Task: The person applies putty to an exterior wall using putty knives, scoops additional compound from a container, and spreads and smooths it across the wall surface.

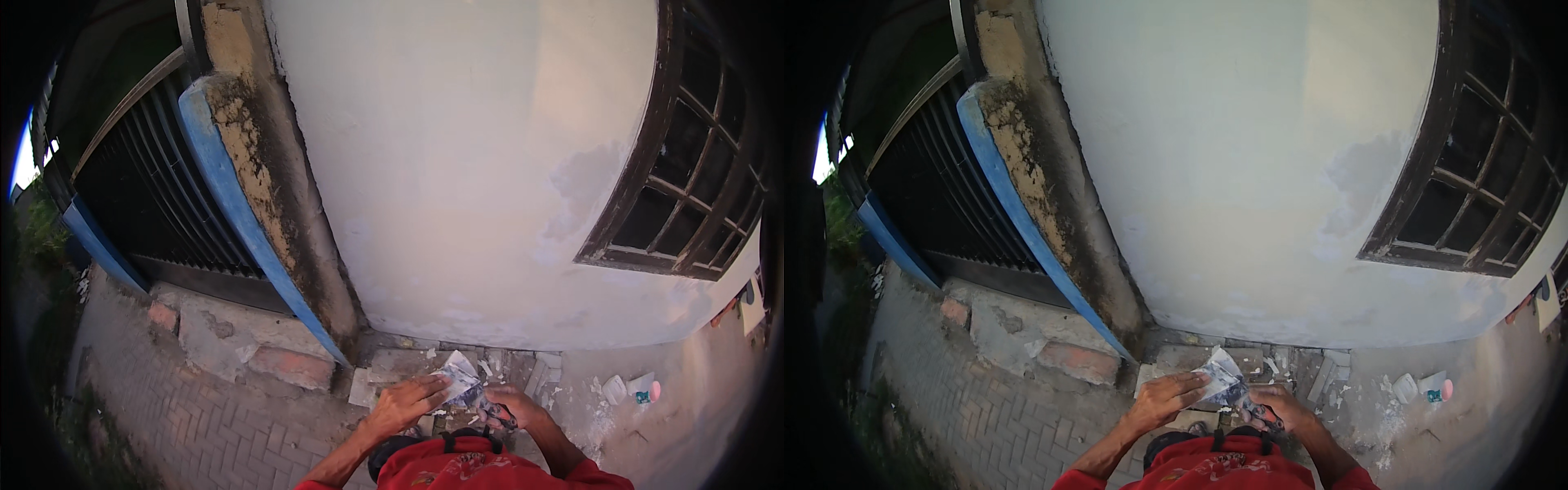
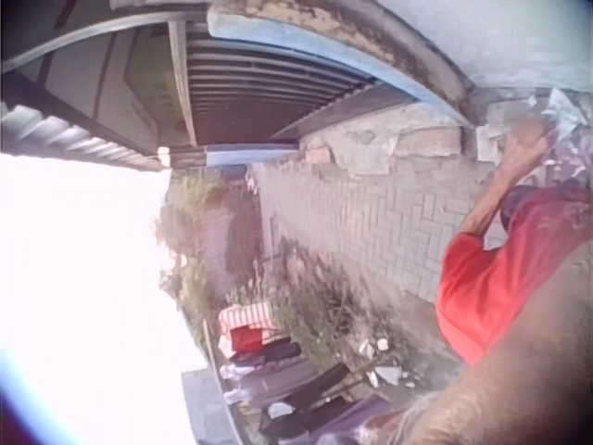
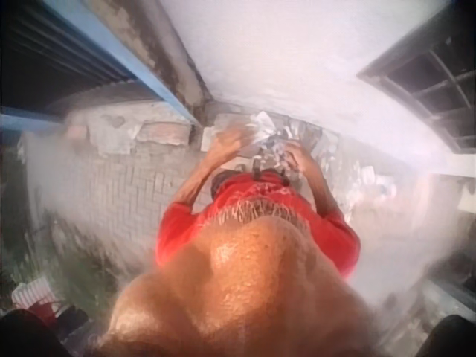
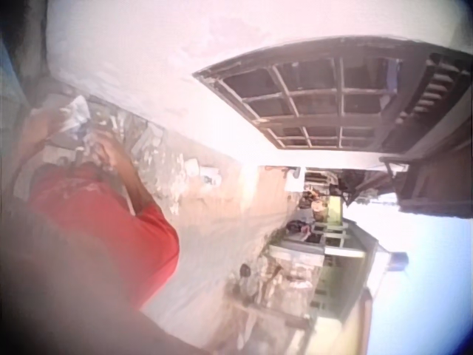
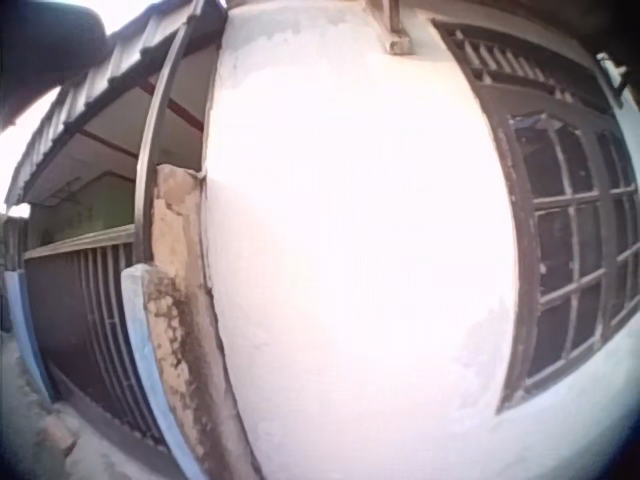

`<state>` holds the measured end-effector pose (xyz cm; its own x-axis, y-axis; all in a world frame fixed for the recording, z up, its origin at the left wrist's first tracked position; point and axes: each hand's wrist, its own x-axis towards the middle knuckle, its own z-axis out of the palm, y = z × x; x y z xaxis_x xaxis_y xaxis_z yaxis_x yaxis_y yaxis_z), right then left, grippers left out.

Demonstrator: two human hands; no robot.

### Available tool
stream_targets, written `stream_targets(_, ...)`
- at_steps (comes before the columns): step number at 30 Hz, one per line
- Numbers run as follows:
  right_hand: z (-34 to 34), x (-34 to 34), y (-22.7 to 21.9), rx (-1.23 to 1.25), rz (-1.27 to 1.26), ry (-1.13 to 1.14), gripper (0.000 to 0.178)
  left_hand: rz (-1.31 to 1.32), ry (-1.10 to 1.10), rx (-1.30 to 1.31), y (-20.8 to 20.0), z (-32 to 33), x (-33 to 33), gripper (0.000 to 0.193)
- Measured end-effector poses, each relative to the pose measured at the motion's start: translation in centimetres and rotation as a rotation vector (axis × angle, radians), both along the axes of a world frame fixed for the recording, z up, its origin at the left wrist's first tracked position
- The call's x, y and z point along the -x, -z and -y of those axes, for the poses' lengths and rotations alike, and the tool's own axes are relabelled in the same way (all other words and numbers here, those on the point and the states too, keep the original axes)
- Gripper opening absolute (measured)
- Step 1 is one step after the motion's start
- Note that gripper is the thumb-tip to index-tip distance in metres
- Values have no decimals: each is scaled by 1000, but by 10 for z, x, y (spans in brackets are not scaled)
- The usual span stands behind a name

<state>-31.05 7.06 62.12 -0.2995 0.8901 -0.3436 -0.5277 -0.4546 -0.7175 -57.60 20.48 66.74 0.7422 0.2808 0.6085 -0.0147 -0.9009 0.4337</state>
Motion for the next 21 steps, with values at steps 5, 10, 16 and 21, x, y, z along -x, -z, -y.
stream_targets(5,-10,11,-17,90,106,-7,32,36,-29,-24,19,-6,9,48)
stream_targets(10,-17,17,-12,133,101,56,33,170,-80,66,35,-10,12,46)
stream_targets(16,-31,25,-16,131,113,29,33,286,-152,174,42,-14,15,40)
stream_targets(21,-41,21,-10,174,176,21,29,474,-282,407,59,-17,24,19)
